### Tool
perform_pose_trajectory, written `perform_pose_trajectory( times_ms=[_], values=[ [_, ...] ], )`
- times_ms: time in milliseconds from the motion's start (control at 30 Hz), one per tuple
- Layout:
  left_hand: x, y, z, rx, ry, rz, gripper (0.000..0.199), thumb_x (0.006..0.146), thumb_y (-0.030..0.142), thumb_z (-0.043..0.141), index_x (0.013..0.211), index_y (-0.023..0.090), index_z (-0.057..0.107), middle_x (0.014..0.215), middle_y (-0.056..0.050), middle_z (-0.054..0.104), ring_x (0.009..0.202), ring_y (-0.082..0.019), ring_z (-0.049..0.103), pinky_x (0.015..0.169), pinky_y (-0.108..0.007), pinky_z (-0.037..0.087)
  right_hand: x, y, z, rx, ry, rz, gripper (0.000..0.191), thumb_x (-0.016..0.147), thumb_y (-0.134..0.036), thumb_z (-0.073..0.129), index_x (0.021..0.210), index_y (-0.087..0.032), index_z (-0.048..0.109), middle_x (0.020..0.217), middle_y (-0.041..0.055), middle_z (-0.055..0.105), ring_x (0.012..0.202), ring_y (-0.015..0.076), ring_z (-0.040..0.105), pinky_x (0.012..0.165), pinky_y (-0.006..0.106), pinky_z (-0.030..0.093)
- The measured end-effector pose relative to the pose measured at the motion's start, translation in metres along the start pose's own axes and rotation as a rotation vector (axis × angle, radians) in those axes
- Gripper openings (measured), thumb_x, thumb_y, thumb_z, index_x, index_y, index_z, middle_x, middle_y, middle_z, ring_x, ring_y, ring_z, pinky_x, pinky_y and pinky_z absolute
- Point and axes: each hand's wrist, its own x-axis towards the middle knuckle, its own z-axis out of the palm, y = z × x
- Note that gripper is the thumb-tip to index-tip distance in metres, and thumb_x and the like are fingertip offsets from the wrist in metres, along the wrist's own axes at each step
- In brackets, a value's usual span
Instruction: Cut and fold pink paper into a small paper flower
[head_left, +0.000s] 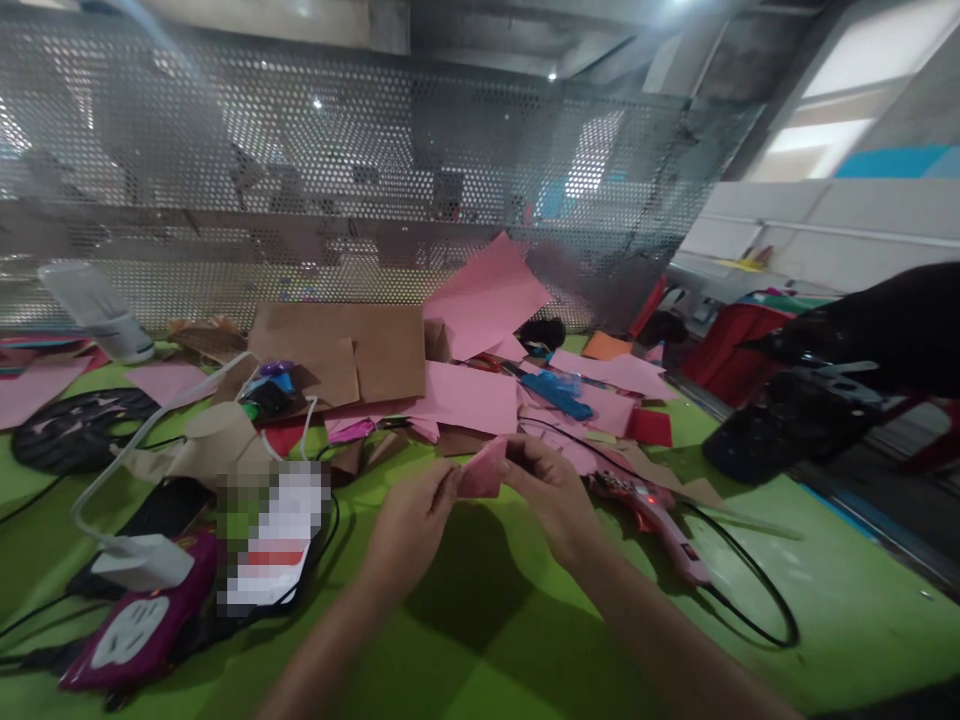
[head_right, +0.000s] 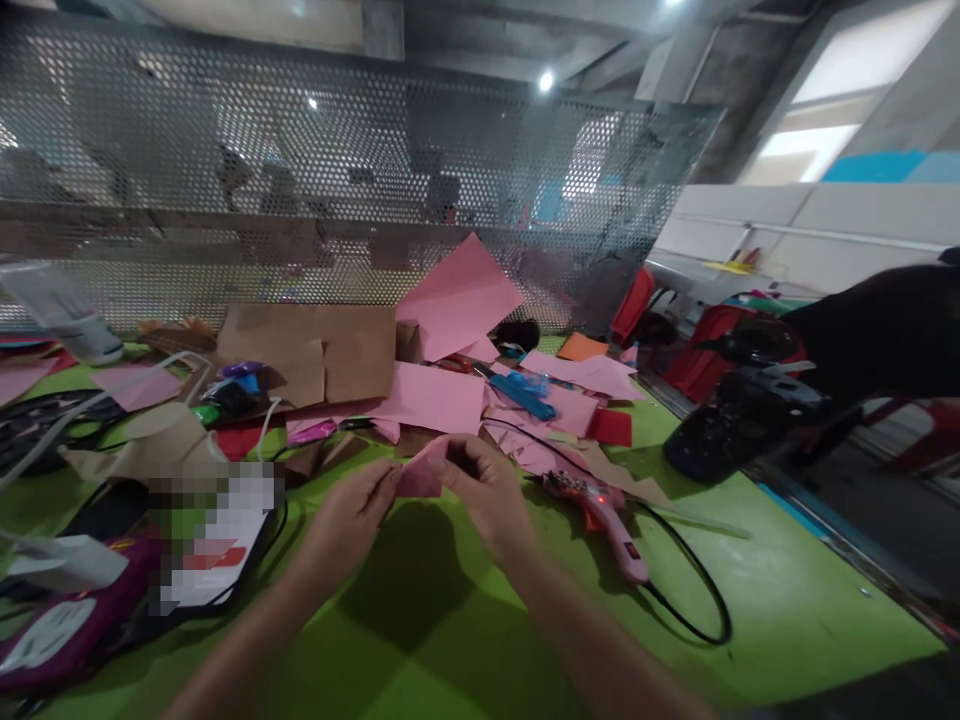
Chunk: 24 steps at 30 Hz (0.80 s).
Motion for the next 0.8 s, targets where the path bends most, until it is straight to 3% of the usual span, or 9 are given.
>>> perform_pose_trajectory(
  times_ms=[167, 367, 567, 700, 800],
  values=[
    [-0.002, 0.004, -0.002, 0.194, -0.042, 0.010, 0.035, 0.099, 0.038, 0.032, 0.078, 0.021, 0.054, 0.073, -0.002, 0.061, 0.067, -0.019, 0.053, 0.059, -0.028, 0.029, 0.004, 0.003, -0.006, -0.021, 0.053, -0.029, 0.016, 0.074, -0.037, 0.073, 0.077, -0.022, 0.069, 0.073, -0.0006, 0.063, 0.068, 0.0153, 0.053, 0.065, 0.028, 0.041],
    [-0.001, 0.011, -0.003, 0.083, -0.111, 0.028, 0.032, 0.098, 0.042, 0.035, 0.094, 0.023, 0.060, 0.087, -0.004, 0.069, 0.079, -0.022, 0.061, 0.064, -0.028, 0.033, 0.002, 0.006, -0.002, -0.024, -0.032, -0.003, 0.015, 0.078, -0.035, 0.071, 0.078, -0.020, 0.067, 0.075, 0.0011, 0.067, 0.071, 0.0167, 0.058, 0.068, 0.029, 0.045],
    [0.000, 0.006, 0.009, 0.119, -0.095, -0.017, 0.033, 0.098, 0.036, 0.030, 0.081, 0.022, 0.055, 0.073, -0.003, 0.062, 0.065, -0.020, 0.053, 0.059, -0.029, 0.028, -0.001, 0.010, -0.002, -0.089, -0.042, -0.046, 0.017, 0.079, -0.036, 0.070, 0.077, -0.019, 0.066, 0.072, 0.0000, 0.062, 0.067, 0.0144, 0.055, 0.061, 0.026, 0.044],
    [0.002, -0.004, 0.011, -0.018, 0.017, -0.031, 0.033, 0.097, 0.038, 0.034, 0.072, 0.022, 0.047, 0.069, 0.000, 0.053, 0.066, -0.018, 0.047, 0.061, -0.028, 0.028, 0.005, 0.006, -0.009, -0.334, 0.022, -0.173, 0.021, 0.089, -0.037, 0.055, 0.088, -0.020, 0.065, 0.076, 0.0026, 0.064, 0.069, 0.0162, 0.058, 0.059, 0.025, 0.046],
    [0.005, -0.008, 0.009, -0.208, 0.131, -0.074, 0.032, 0.096, 0.040, 0.036, 0.073, 0.021, 0.048, 0.072, 0.001, 0.051, 0.070, -0.017, 0.047, 0.063, -0.027, 0.031, 0.022, -0.012, -0.020, -0.647, -0.072, -0.230, 0.023, 0.090, -0.033, 0.049, 0.100, -0.020, 0.064, 0.084, 0.0050, 0.068, 0.075, 0.0186, 0.063, 0.064, 0.028, 0.050]
  ],
)
